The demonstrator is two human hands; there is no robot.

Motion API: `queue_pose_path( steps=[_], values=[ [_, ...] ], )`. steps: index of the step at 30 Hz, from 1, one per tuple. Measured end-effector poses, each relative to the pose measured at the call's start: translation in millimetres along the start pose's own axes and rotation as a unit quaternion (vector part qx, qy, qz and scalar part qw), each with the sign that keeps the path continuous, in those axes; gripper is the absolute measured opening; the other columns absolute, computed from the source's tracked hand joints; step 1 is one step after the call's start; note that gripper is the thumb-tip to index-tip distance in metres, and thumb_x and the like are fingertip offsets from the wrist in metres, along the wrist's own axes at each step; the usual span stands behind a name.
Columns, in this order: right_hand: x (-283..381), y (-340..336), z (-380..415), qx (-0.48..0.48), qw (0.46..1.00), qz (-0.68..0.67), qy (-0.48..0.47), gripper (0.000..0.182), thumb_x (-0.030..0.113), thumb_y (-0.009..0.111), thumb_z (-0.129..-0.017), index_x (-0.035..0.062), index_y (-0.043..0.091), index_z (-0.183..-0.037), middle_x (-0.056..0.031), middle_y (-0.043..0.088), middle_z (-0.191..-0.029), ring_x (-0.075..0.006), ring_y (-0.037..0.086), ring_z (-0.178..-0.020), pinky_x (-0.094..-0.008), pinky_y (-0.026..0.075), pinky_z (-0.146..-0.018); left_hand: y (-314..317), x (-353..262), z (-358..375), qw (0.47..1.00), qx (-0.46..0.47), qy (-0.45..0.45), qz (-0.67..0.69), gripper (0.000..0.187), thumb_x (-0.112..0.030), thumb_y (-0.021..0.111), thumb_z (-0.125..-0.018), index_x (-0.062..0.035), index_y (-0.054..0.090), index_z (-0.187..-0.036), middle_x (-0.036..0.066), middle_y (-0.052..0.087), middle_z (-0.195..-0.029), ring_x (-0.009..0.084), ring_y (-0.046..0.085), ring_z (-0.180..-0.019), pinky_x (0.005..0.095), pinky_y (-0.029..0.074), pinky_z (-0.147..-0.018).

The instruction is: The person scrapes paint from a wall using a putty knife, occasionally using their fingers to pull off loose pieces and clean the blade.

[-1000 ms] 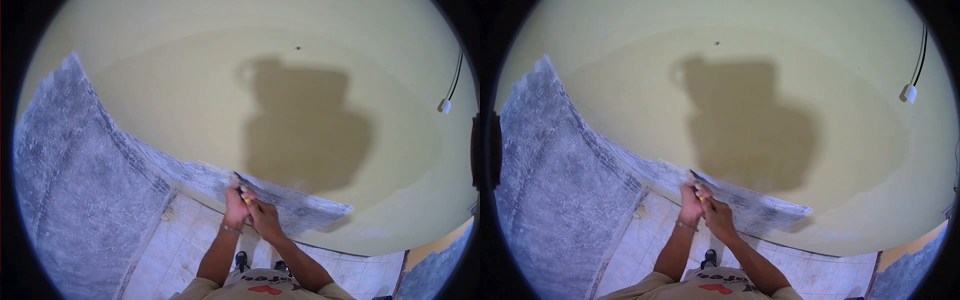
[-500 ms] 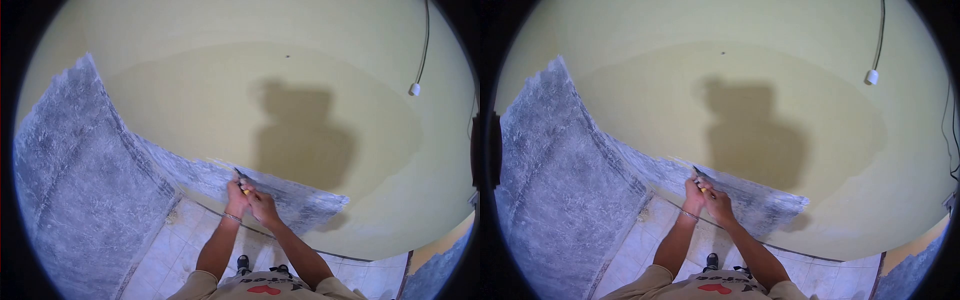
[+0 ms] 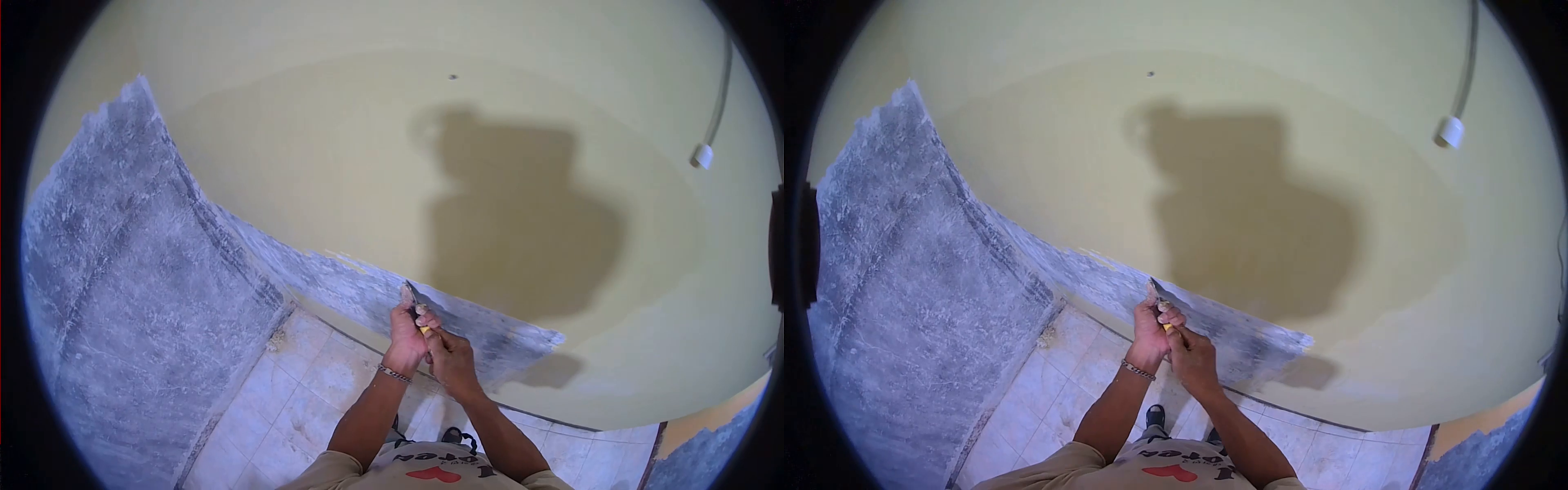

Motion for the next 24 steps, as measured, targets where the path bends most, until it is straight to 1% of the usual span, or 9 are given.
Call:
queue_pose_path(
  steps=[2, 6, 8, 11, 14, 17, 19, 22, 24],
  values=[
    [3, 26, -15, -0.006, 0.998, 0.032, -0.052, 0.03, 0.024, 0.056, -0.093, 0.0012, 0.062, -0.076, 0.0004, 0.048, -0.056, -0.0061, 0.044, -0.046, -0.0248, 0.035, -0.043, 2, -31, -5, 0.999, -0.019, 0.031, -0.004, 0.041, -0.036, 0.059, -0.087, -0.0105, 0.043, -0.059, 0.0, 0.039, -0.049, 0.0119, 0.036, -0.04, 0.0289, 0.034, -0.043],
    [15, 98, -56, -0.027, 0.967, 0.198, -0.16, 0.032, 0.03, 0.05, -0.093, 0.0021, 0.065, -0.089, -0.0114, 0.061, -0.062, -0.0199, 0.058, -0.056, -0.0354, 0.044, -0.053, -17, -116, -31, 0.996, -0.039, 0.061, -0.051, 0.039, -0.036, 0.054, -0.09, -0.0128, 0.04, -0.062, 0.0, 0.038, -0.05, 0.0117, 0.033, -0.039, 0.0287, 0.032, -0.041],
    [23, 136, -82, 0.027, 0.975, 0.195, -0.1, 0.029, 0.031, 0.049, -0.091, 0.0098, 0.067, -0.099, -0.0239, 0.064, -0.08, -0.0403, 0.064, -0.078, -0.0443, 0.051, -0.067, -26, -163, -50, 0.999, -0.018, 0.049, -0.005, 0.041, -0.037, 0.051, -0.093, -0.0135, 0.039, -0.061, -0.001, 0.037, -0.049, 0.0107, 0.032, -0.039, 0.0283, 0.033, -0.041],
    [16, 174, -110, 0.06, 0.983, 0.174, -0.017, 0.03, 0.03, 0.049, -0.09, 0.0104, 0.066, -0.104, -0.0244, 0.064, -0.082, -0.0395, 0.065, -0.078, -0.0429, 0.051, -0.067, -21, -206, -57, 0.996, 0.0, 0.087, -0.005, 0.035, -0.031, 0.041, -0.09, -0.0137, 0.038, -0.06, -0.003, 0.031, -0.045, 0.0115, 0.032, -0.039, 0.0278, 0.032, -0.042],
    [21, 161, -96, 0.048, 0.986, 0.158, -0.019, 0.031, 0.032, 0.049, -0.09, 0.0106, 0.066, -0.105, -0.024, 0.064, -0.081, -0.0381, 0.065, -0.077, -0.0419, 0.051, -0.066, -30, -197, -63, 0.997, -0.008, 0.081, -0.008, 0.035, -0.031, 0.041, -0.09, -0.0144, 0.038, -0.06, -0.004, 0.032, -0.045, 0.0108, 0.033, -0.04, 0.0273, 0.032, -0.042],
    [8, 114, -70, 0.027, 0.989, 0.144, -0.037, 0.03, 0.032, 0.052, -0.09, 0.0092, 0.067, -0.102, -0.0227, 0.065, -0.08, -0.0344, 0.065, -0.071, -0.0396, 0.05, -0.064, -26, -137, -46, 0.997, -0.026, 0.074, -0.023, 0.033, -0.029, 0.041, -0.09, -0.0145, 0.038, -0.06, -0.003, 0.034, -0.046, 0.0107, 0.033, -0.04, 0.0271, 0.033, -0.042],
    [-11, 71, -50, 0.011, 0.991, 0.101, -0.091, 0.029, 0.029, 0.055, -0.093, 0.0078, 0.067, -0.107, -0.0036, 0.055, -0.06, -0.0079, 0.046, -0.049, -0.0274, 0.037, -0.045, -26, -84, -36, 0.998, -0.031, 0.056, -0.028, 0.035, -0.031, 0.042, -0.091, -0.0143, 0.039, -0.061, -0.003, 0.034, -0.046, 0.0108, 0.033, -0.04, 0.0272, 0.033, -0.042],
    [-4, 9, -6, 0.013, 0.997, 0.071, -0.012, 0.028, 0.027, 0.055, -0.094, 0.0062, 0.066, -0.109, -0.0001, 0.053, -0.059, -0.0055, 0.041, -0.045, -0.0254, 0.033, -0.041, -10, -9, -9, 0.999, -0.034, 0.009, -0.011, 0.043, -0.041, 0.049, -0.093, -0.0136, 0.04, -0.061, -0.002, 0.036, -0.048, 0.0107, 0.034, -0.04, 0.0271, 0.033, -0.042],
    [7, -22, 20, -0.016, 0.999, 0.042, 0.03, 0.025, 0.024, 0.053, -0.092, 0.0039, 0.067, -0.097, -0.0067, 0.054, -0.056, -0.0114, 0.051, -0.052, -0.0302, 0.042, -0.051, 3, 30, 6, 0.999, -0.036, -0.01, -0.023, 0.047, -0.046, 0.05, -0.091, -0.0135, 0.039, -0.059, -0.001, 0.035, -0.046, 0.0122, 0.033, -0.04, 0.0276, 0.033, -0.042]
  ],
)
Point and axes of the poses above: each hand's wrist, its own z-axis away from the middle knuckle, its own y-axis out of the palm, x = y × z, the point moved 4 cm from there along -z, towards the middle knuckle
